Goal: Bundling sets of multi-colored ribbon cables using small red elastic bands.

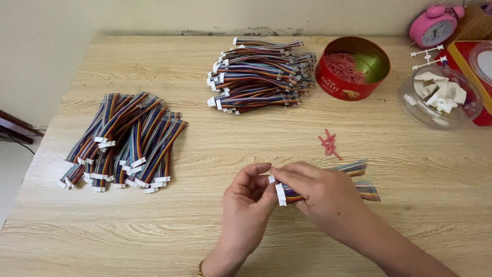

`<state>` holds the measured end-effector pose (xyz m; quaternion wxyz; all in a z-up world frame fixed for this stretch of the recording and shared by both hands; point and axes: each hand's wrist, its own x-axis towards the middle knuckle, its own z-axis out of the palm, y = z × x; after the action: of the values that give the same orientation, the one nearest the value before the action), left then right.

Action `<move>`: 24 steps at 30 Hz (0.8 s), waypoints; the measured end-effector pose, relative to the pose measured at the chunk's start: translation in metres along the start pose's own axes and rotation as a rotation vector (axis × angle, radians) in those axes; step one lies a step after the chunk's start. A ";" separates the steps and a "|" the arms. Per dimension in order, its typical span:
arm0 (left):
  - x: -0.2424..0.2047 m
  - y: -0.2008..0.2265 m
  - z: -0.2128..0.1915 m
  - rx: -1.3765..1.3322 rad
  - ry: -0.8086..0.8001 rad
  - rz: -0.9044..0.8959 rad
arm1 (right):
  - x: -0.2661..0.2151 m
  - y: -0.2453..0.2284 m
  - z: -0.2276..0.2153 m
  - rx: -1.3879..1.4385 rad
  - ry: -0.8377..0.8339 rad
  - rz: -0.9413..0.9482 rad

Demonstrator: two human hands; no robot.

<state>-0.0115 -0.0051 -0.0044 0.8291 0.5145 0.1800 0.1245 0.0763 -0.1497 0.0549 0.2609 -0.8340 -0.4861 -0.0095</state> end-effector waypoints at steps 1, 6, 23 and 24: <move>0.001 -0.002 0.001 0.000 0.000 0.000 | 0.000 -0.003 -0.001 0.000 -0.001 0.000; 0.003 -0.007 0.003 0.011 0.037 0.020 | -0.001 -0.011 -0.002 0.011 0.036 0.101; 0.001 0.004 -0.004 -0.031 -0.049 -0.043 | -0.006 -0.011 -0.011 -0.080 0.066 0.008; 0.002 0.007 -0.006 -0.045 -0.078 -0.100 | -0.005 -0.013 -0.013 -0.125 0.079 -0.005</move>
<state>-0.0124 0.0033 -0.0008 0.8520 0.4905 0.1703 0.0670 0.0662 -0.1546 0.0702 0.2275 -0.8463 -0.4760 -0.0735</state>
